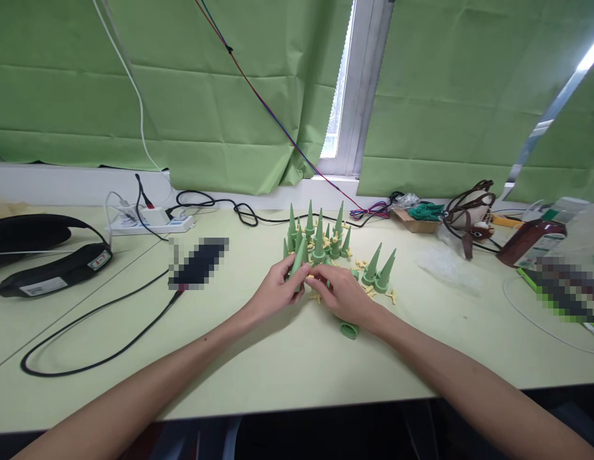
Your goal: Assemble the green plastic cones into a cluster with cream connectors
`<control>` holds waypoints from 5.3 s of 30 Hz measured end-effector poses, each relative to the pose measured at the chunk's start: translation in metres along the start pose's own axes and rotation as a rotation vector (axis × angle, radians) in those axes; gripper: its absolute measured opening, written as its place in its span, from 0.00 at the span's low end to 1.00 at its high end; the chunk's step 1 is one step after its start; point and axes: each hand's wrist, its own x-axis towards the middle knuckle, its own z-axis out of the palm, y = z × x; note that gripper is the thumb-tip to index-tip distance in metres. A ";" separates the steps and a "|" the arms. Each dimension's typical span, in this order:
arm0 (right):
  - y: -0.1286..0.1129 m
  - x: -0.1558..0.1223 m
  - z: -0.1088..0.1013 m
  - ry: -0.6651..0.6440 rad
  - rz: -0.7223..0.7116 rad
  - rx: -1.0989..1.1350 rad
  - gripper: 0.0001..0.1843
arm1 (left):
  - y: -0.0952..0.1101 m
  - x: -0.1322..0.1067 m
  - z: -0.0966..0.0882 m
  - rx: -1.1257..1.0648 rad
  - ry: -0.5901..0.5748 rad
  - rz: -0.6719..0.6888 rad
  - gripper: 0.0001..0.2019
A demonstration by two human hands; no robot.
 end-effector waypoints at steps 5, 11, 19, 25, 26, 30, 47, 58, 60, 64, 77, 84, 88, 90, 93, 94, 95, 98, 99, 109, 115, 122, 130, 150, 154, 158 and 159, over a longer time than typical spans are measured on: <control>0.002 -0.001 0.001 0.021 -0.008 0.038 0.05 | -0.002 0.000 -0.001 0.017 -0.003 0.003 0.18; 0.003 -0.001 0.001 0.020 -0.028 0.028 0.04 | -0.003 0.001 0.000 0.046 0.000 0.004 0.18; 0.000 0.000 -0.001 -0.005 -0.019 -0.003 0.09 | -0.001 -0.001 0.000 0.046 -0.009 0.004 0.17; 0.000 0.000 0.000 -0.003 0.006 0.006 0.07 | -0.002 0.001 -0.001 0.020 -0.004 -0.007 0.19; 0.000 0.000 0.000 0.006 0.012 0.019 0.05 | -0.003 0.001 -0.001 0.011 -0.004 -0.008 0.19; 0.003 -0.001 0.001 0.040 0.004 0.049 0.04 | -0.003 0.001 -0.001 -0.006 -0.007 -0.016 0.19; 0.002 0.001 0.001 0.001 -0.045 -0.013 0.11 | -0.001 -0.001 0.001 0.060 -0.012 0.029 0.18; 0.003 -0.001 0.002 0.066 -0.029 0.063 0.03 | -0.003 0.000 -0.001 0.017 -0.006 -0.004 0.19; 0.003 -0.001 0.002 0.065 -0.043 0.063 0.03 | -0.004 0.000 -0.001 0.037 -0.003 0.009 0.18; 0.003 -0.001 0.002 0.057 -0.053 0.055 0.04 | -0.002 -0.001 0.000 0.057 0.002 0.017 0.18; 0.000 0.000 -0.001 0.020 -0.041 0.012 0.10 | 0.001 -0.002 0.000 0.054 0.003 0.037 0.18; -0.003 0.000 0.002 0.137 -0.051 0.092 0.06 | -0.002 0.001 -0.002 -0.090 -0.008 -0.020 0.17; -0.003 -0.001 0.003 0.172 -0.084 0.095 0.05 | -0.001 0.001 -0.001 -0.143 -0.018 -0.040 0.16; -0.003 -0.001 0.003 0.185 -0.090 0.098 0.04 | -0.001 0.001 0.000 -0.143 -0.027 -0.042 0.16; -0.004 -0.001 0.003 0.191 -0.080 0.108 0.03 | -0.003 0.000 0.001 -0.117 -0.029 -0.033 0.17; -0.004 -0.001 0.002 0.189 -0.074 0.112 0.03 | -0.003 0.000 0.001 -0.098 -0.022 -0.020 0.17; -0.004 -0.002 0.002 0.187 -0.071 0.115 0.03 | -0.003 -0.001 0.002 -0.074 -0.010 0.000 0.17; -0.005 -0.002 0.003 0.187 -0.074 0.126 0.04 | -0.002 -0.004 0.003 0.007 0.037 0.076 0.17; -0.005 -0.002 0.003 0.189 -0.076 0.129 0.04 | -0.002 -0.004 0.003 0.025 0.047 0.095 0.17; -0.006 -0.002 0.002 0.179 -0.075 0.134 0.05 | -0.004 -0.006 0.003 0.106 0.068 0.152 0.16; -0.006 -0.003 0.002 0.168 -0.066 0.127 0.06 | -0.006 -0.006 0.002 0.145 0.073 0.170 0.16; -0.007 -0.002 0.001 0.147 -0.045 0.167 0.05 | -0.006 -0.007 0.000 0.205 0.072 0.182 0.16; -0.010 -0.002 0.001 0.128 0.016 0.222 0.05 | -0.006 -0.007 -0.001 0.249 0.078 0.189 0.14; -0.007 -0.001 0.005 0.164 -0.049 0.127 0.06 | -0.009 -0.001 -0.001 -0.015 0.026 0.072 0.19; -0.007 -0.003 0.008 0.184 -0.101 0.105 0.06 | -0.010 0.002 0.000 -0.096 -0.002 -0.019 0.22; -0.008 -0.004 0.010 0.165 -0.102 0.098 0.06 | -0.013 0.004 0.000 -0.137 -0.042 -0.078 0.23; -0.008 -0.004 0.010 0.160 -0.098 0.095 0.06 | -0.014 0.004 0.001 -0.152 -0.046 -0.089 0.23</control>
